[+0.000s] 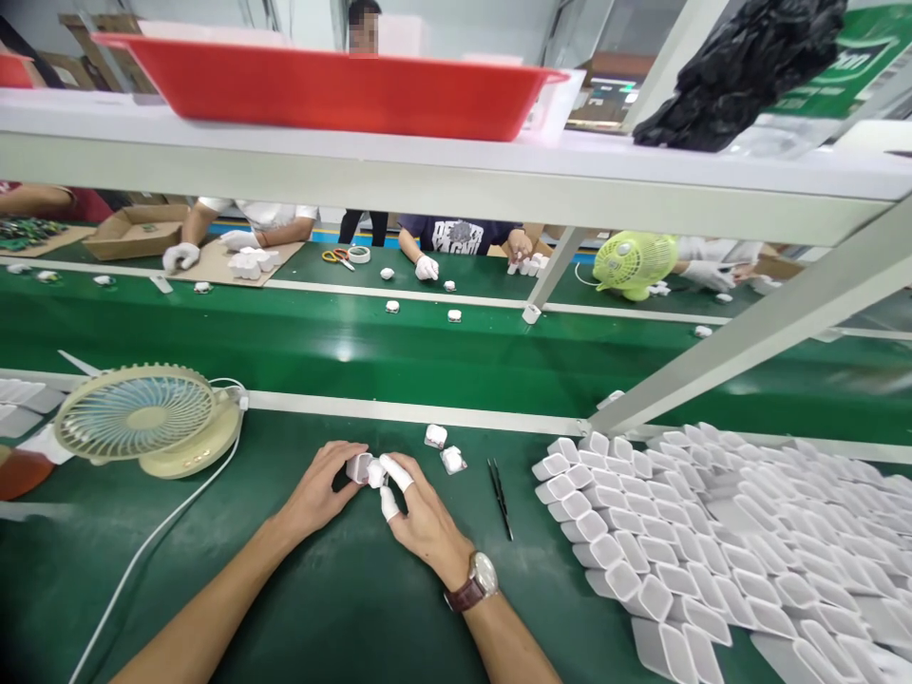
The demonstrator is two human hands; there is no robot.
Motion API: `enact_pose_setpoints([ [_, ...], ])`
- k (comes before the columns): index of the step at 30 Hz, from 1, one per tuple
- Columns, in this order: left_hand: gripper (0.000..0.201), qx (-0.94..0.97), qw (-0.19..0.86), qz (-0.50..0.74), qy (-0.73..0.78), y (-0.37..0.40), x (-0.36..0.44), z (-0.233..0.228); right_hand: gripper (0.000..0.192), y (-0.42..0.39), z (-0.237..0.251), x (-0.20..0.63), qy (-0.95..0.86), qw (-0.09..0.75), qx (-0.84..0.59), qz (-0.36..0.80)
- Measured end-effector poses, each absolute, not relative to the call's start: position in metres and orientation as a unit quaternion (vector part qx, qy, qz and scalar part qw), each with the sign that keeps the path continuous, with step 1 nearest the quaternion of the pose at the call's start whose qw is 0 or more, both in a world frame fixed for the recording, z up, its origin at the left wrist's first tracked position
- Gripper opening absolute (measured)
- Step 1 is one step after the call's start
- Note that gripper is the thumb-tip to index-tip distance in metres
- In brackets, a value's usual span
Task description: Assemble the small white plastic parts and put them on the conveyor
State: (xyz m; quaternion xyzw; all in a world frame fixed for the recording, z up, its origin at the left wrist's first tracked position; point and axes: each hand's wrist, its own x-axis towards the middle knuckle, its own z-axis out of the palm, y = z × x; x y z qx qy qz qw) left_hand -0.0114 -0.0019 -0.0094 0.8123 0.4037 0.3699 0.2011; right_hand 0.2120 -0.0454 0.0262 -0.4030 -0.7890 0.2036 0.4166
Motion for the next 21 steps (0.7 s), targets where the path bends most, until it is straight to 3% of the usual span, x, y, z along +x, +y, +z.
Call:
enact_pose_setpoints([
  [21,0.04,0.835,0.169,0.374,0.366,-0.0015,-0.0109,-0.0114,0.062,-0.0471,0.0219,0.2115,-0.812,0.385,-0.405,0.166],
])
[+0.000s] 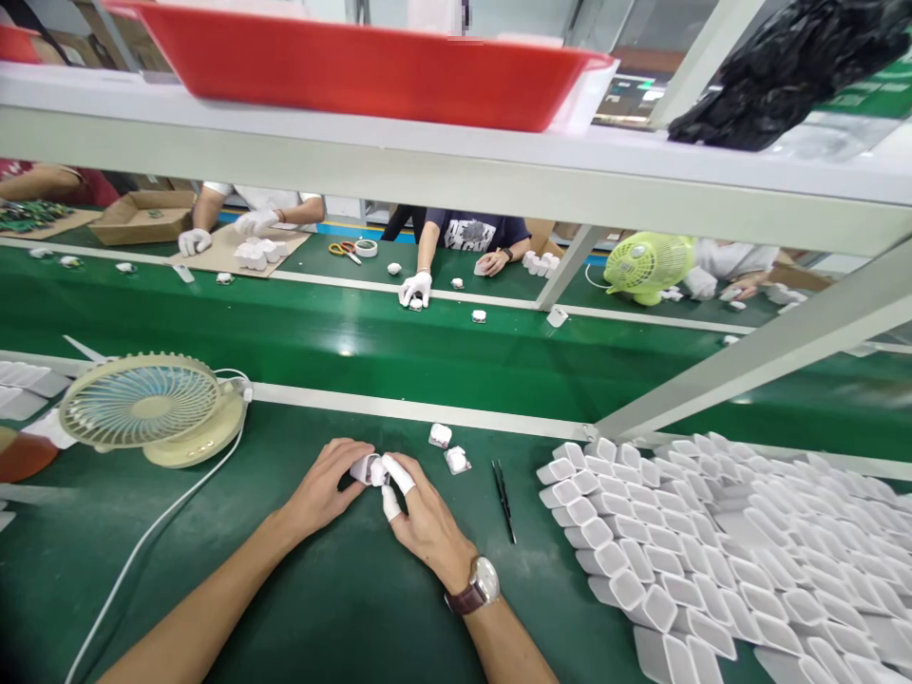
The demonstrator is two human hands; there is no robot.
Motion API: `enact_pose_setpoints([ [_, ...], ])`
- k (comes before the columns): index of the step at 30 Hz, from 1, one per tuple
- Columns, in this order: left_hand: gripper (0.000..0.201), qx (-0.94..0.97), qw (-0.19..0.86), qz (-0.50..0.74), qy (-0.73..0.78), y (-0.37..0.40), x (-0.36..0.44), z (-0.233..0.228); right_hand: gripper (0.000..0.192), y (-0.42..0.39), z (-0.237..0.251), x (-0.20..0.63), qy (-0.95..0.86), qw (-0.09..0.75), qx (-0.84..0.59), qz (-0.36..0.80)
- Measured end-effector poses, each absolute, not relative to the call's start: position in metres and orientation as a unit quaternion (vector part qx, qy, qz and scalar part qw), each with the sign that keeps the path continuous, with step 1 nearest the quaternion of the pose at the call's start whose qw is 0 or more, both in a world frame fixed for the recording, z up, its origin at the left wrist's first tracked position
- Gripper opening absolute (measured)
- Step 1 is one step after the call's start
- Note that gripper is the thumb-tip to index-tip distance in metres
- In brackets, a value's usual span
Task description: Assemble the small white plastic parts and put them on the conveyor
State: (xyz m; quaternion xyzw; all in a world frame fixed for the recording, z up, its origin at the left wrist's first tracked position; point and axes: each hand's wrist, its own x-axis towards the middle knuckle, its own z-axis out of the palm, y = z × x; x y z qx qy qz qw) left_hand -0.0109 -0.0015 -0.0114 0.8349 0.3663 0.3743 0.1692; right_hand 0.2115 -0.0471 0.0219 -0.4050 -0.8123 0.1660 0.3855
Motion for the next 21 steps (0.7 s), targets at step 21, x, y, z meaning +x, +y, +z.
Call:
enact_pose_setpoints([
  [21,0.041,0.828,0.191,0.374,0.373,-0.0053,-0.0073,-0.0098,0.062,-0.0472,0.0201,0.2086,-0.818,0.371,-0.411,0.155],
])
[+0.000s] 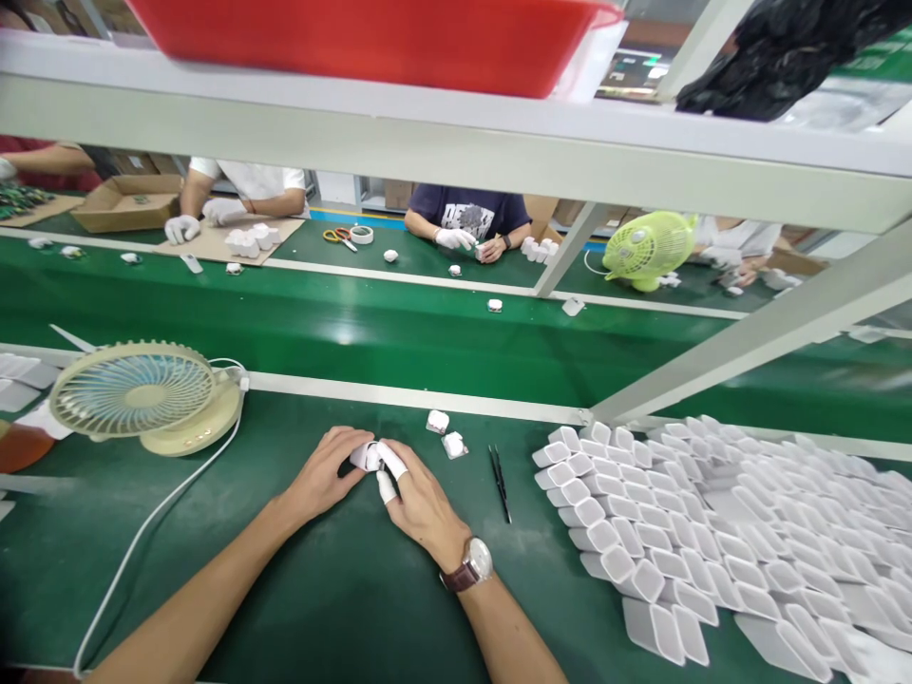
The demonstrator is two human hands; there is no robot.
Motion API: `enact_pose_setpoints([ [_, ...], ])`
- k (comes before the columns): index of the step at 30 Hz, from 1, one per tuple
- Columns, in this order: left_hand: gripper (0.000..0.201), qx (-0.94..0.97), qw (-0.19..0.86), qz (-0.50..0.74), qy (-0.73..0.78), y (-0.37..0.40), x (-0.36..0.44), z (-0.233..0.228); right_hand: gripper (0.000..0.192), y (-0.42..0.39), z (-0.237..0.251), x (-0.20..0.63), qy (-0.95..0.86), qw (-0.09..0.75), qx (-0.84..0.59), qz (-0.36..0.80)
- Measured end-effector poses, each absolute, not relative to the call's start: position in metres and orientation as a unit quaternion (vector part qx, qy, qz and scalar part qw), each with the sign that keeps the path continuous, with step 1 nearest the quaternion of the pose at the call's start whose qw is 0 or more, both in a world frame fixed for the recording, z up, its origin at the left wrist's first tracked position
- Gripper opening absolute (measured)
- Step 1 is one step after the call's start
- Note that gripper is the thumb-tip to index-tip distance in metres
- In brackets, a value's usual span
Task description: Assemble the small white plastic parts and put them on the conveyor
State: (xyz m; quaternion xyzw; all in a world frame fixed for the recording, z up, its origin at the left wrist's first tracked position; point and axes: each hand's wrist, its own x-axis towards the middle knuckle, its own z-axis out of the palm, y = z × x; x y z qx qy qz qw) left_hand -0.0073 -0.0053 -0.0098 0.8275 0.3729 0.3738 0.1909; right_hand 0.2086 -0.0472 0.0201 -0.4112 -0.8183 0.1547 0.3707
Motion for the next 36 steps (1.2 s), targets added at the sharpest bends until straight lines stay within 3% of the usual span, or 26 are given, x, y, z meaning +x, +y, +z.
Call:
enact_pose_setpoints([
  [14,0.05,0.838,0.245,0.325,0.362,-0.014,-0.005,0.003,0.052,-0.045,0.017,0.21,-0.807,0.392,-0.409,0.164],
  [19,0.037,0.808,0.292,0.371,0.354,-0.011,-0.008,0.003,0.046,-0.044,0.018,0.213,-0.803,0.396,-0.408,0.181],
  [24,0.017,0.823,0.262,0.39,0.318,-0.009,-0.012,0.006,0.046,-0.043,0.018,0.214,-0.809,0.392,-0.383,0.212],
  [36,0.011,0.848,0.224,0.369,0.306,-0.007,-0.015,0.006,0.048,-0.042,0.009,0.217,-0.824,0.374,-0.382,0.188],
])
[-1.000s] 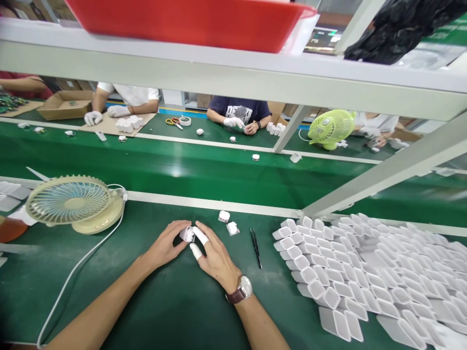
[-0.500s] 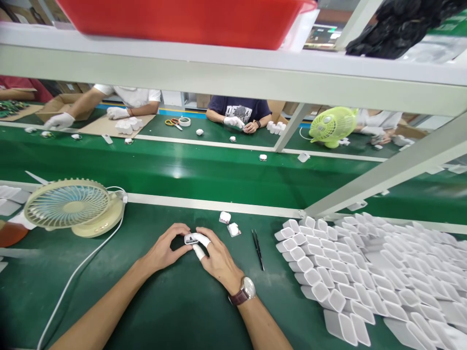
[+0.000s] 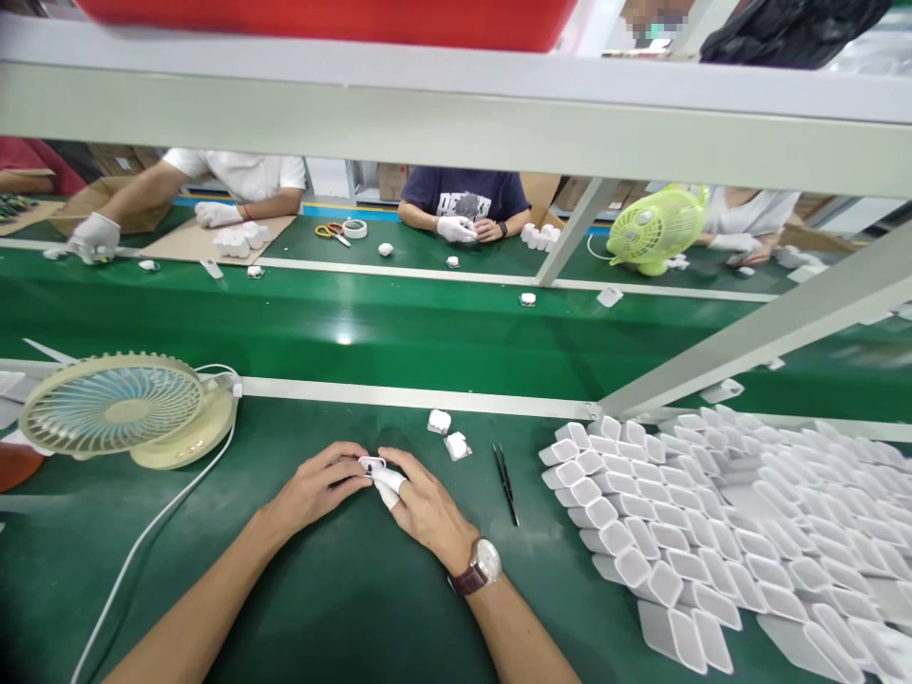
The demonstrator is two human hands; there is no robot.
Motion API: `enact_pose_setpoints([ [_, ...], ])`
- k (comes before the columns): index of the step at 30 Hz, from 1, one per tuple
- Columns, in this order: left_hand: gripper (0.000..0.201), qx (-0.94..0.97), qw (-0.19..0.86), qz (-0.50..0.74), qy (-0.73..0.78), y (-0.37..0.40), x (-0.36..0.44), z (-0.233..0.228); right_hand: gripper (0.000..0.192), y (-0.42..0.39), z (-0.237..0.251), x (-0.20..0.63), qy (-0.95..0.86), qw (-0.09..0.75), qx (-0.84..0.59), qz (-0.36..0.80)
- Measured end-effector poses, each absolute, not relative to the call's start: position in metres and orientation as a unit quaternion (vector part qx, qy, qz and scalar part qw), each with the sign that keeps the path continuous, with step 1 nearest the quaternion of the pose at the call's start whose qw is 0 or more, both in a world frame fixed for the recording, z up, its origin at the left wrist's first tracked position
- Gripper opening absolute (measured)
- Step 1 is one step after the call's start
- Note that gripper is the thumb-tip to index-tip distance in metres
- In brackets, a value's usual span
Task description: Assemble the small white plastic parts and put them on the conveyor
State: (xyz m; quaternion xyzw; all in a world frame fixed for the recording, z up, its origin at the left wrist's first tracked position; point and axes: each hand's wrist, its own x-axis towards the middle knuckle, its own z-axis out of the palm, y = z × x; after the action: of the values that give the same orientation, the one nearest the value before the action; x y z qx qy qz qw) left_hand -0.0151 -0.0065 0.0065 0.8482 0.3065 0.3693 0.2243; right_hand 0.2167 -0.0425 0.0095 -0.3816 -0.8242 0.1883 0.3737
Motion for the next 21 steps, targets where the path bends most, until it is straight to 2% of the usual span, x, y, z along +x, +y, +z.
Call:
enact_pose_setpoints([
  [13,0.011,0.845,0.212,0.391,0.297,-0.0057,-0.0146,0.0046,0.039,-0.043,0.0119,0.2125,-0.828,0.368,-0.388,0.169],
  [21,0.011,0.846,0.217,0.376,0.31,-0.0096,-0.0125,0.0059,0.035,-0.0408,0.0035,0.2108,-0.818,0.401,-0.378,0.165],
])
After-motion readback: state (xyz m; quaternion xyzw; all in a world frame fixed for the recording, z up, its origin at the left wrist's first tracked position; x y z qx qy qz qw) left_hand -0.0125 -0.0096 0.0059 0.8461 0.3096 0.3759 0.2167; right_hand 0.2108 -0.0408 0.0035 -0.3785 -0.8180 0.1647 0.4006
